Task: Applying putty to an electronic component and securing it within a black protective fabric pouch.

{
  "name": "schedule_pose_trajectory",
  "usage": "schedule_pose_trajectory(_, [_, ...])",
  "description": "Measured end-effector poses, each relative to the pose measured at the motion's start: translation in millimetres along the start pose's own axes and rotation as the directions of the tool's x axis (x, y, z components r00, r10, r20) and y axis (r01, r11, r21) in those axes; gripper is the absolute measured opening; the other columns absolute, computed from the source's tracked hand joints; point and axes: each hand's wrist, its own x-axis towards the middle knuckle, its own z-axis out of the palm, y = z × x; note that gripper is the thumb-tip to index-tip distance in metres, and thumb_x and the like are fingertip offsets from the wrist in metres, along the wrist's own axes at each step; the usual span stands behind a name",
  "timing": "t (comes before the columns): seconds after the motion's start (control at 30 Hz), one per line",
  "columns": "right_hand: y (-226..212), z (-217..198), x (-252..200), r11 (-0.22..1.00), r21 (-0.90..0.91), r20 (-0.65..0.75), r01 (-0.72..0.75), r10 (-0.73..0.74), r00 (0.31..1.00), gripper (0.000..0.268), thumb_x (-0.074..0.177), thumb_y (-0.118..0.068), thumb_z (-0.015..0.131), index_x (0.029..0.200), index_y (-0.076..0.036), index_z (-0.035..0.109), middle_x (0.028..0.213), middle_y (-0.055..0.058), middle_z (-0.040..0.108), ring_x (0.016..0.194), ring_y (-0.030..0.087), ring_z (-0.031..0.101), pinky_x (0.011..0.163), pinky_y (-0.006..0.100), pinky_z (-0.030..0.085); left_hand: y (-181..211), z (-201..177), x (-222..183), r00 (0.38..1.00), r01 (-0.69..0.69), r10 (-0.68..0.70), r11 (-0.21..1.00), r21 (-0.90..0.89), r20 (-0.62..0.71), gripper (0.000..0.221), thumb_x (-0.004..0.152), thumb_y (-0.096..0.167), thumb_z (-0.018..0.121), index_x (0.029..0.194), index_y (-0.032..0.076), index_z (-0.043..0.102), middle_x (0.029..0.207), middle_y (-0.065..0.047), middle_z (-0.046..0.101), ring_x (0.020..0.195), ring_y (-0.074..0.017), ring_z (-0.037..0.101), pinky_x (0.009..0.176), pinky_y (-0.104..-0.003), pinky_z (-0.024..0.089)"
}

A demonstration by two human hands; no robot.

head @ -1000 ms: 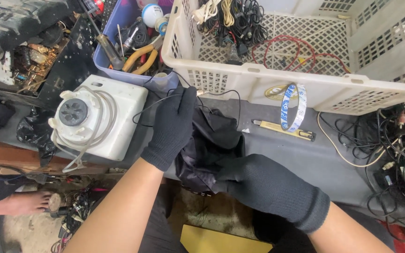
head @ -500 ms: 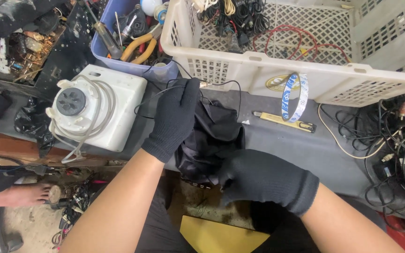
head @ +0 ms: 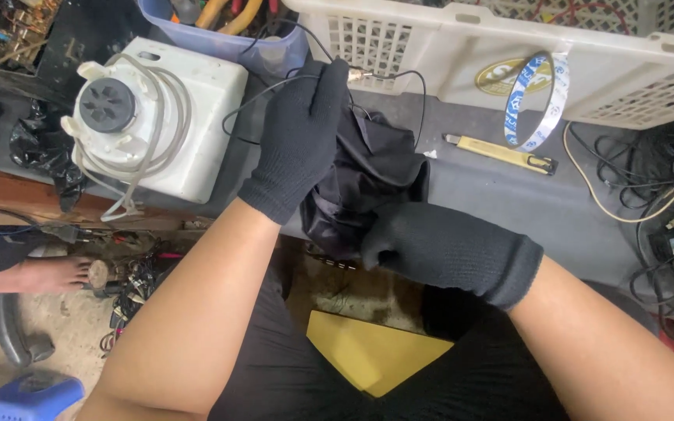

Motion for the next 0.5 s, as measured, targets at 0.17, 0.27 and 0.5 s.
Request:
schedule_pose_trajectory(0.17, [14, 8, 2, 1.000, -0.021, 0.042, -0.022, 0.023, 0.999, 0.019, 0.084, -0.016, 0.074, 0.101, -0.023, 0.082, 0.101, -0.009, 0.083, 0.084, 0.012, 0.079, 0.079, 0.028, 0.058, -6, 2, 0, 0.990, -0.142, 0.141, 0.990, -0.012, -0.026, 0.035, 0.109, 0.034, 0.043, 0.082, 0.012, 0.049, 0.070, -0.003, 0.055, 0.066, -0.0188, 0.055, 0.069, -0.038, 0.045])
schedule_pose_trajectory(0.27, [-1, 2, 5, 0.996, 0.025, 0.060, -0.084, 0.083, 0.995, 0.034, 0.093, -0.038, 0.069, 0.071, -0.013, 0.074, 0.064, 0.002, 0.073, 0.055, 0.018, 0.065, 0.064, 0.033, 0.050, -15, 4, 1, 0.990, -0.137, 0.138, 0.989, 0.055, -0.022, 0.033, 0.109, 0.034, 0.043, 0.086, 0.012, 0.052, 0.071, -0.006, 0.052, 0.067, -0.0217, 0.052, 0.069, -0.040, 0.042])
schedule_pose_trajectory(0.5, [14, 11, 3, 0.996, 0.007, 0.014, 0.084, -0.084, 0.996, 0.015, 0.082, -0.008, 0.067, 0.083, -0.016, 0.079, 0.084, -0.003, 0.081, 0.070, 0.016, 0.076, 0.069, 0.030, 0.058, -14, 4, 1, 0.988, -0.153, 0.153, 0.988, 0.020, -0.015, 0.035, 0.109, 0.036, 0.041, 0.085, 0.012, 0.052, 0.071, -0.003, 0.054, 0.066, -0.0201, 0.054, 0.069, -0.038, 0.044])
